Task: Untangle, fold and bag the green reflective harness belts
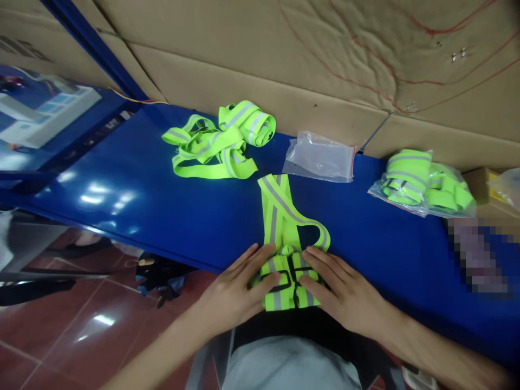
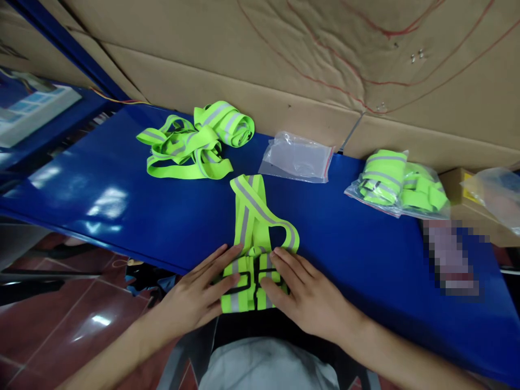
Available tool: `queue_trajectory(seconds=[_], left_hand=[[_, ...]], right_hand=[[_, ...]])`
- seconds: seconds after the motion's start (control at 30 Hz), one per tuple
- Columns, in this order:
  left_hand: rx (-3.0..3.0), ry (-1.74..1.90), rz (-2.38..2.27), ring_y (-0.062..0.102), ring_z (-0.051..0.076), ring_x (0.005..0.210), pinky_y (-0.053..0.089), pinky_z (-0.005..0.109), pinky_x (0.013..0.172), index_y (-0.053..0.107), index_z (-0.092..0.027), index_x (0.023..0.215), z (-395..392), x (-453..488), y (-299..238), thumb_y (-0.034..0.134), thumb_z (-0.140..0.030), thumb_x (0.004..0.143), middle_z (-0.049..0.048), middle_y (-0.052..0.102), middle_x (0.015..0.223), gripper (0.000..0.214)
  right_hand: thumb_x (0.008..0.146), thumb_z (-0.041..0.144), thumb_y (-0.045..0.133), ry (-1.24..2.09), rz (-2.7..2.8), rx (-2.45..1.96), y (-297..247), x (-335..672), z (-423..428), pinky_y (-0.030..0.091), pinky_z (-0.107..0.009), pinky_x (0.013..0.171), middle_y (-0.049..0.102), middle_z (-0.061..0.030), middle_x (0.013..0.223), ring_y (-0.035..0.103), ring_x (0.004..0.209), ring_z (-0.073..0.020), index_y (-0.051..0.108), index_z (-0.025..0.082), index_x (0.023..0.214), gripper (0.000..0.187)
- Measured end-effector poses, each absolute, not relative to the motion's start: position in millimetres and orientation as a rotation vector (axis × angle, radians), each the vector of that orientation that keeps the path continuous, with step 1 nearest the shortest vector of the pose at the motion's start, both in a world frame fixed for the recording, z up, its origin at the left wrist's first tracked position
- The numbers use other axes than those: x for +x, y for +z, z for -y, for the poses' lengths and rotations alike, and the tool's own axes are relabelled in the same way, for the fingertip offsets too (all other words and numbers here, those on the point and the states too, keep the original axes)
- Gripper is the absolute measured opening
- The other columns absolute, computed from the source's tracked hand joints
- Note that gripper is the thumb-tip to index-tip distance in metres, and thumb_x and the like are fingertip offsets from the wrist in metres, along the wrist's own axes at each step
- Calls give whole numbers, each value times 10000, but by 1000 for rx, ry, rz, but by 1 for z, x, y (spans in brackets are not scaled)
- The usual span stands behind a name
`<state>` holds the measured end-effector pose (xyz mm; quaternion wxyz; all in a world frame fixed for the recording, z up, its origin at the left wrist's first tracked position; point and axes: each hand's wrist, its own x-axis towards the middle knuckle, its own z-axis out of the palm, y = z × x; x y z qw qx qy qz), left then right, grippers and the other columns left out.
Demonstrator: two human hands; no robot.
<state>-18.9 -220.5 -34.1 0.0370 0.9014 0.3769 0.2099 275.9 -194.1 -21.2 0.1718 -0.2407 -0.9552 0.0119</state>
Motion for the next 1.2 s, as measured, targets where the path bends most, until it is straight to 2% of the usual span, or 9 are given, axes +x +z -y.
queue_trajectory(seconds=[0.1, 0.2, 0.47, 0.63, 0.8, 0.97, 1.03, 1.1, 1.2], left_hand=[[2634, 816, -1126, 619, 314, 1383, 578, 482, 1117, 541, -126, 1311, 218, -17, -33, 509, -362, 1037, 242, 675, 1383, 363], [2462, 919, -1195, 665, 292, 1325, 585, 451, 1102, 537, -137, 1350, 215, -14, -30, 574, -504, 1021, 216, 684, 1387, 494], [1887, 918, -1490, 724, 255, 1160, 600, 395, 989, 639, -229, 1310, 203, 0, -17, 613, -431, 1018, 94, 737, 1288, 356], [1830, 973, -1532, 648, 290, 1274, 545, 441, 1089, 681, -195, 1189, 195, 6, -20, 616, -422, 1013, 135, 626, 1399, 294], [1969, 1008, -1638, 612, 289, 1292, 563, 477, 1058, 456, -228, 1458, 188, 17, -30, 617, -340, 1023, 140, 594, 1369, 477], [2166, 1120, -1696, 605, 277, 1252, 594, 440, 994, 547, -231, 1201, 190, 18, -34, 648, -246, 1002, 132, 517, 1359, 223], [2219, 1029, -1662, 620, 270, 1251, 604, 414, 985, 554, -232, 1233, 194, 12, -33, 612, -260, 1024, 134, 521, 1386, 219], [2293, 927, -1565, 623, 290, 1277, 610, 424, 996, 516, -233, 1347, 197, 3, -32, 636, -365, 1017, 150, 526, 1423, 375], [2398, 805, -1459, 607, 342, 1318, 602, 489, 1025, 458, -230, 1445, 200, -11, -34, 694, -530, 950, 176, 521, 1453, 626]], right_hand=[[1037, 226, 552, 204, 2637, -700, -18, 273, 185, 629, -538, 964, 724, -200, 1299, 671, 1285, -367, 599, 145, 1293, 272], [1057, 367, 578, 420, 2539, -717, -12, 267, 172, 635, -493, 937, 759, -157, 1199, 728, 1172, -317, 577, 164, 1299, 316], [1037, 411, 640, 991, 2237, -999, -4, 256, 143, 610, -297, 871, 769, -39, 1078, 757, 956, -172, 617, 235, 1235, 266], [1035, 440, 628, 845, 2231, -1018, -11, 254, 136, 585, -403, 972, 664, -99, 1175, 683, 1122, -236, 648, 230, 1251, 302], [1056, 379, 596, 710, 2266, -1072, -16, 248, 128, 576, -438, 976, 633, -101, 1167, 650, 1141, -249, 597, 230, 1325, 308], [1059, 284, 587, 409, 2291, -1026, -16, 246, 130, 566, -394, 925, 654, -92, 1117, 647, 1067, -229, 649, 221, 1090, 93], [1069, 255, 567, 309, 2383, -959, -14, 250, 133, 556, -381, 934, 695, -79, 1102, 647, 1068, -223, 656, 215, 1103, 103], [1069, 327, 576, 219, 2489, -910, -13, 256, 138, 556, -412, 968, 715, -107, 1193, 642, 1155, -259, 639, 187, 1222, 217], [1027, 519, 602, 70, 2649, -846, -14, 265, 144, 555, -503, 1009, 665, -183, 1377, 593, 1300, -351, 556, 125, 1413, 554]])
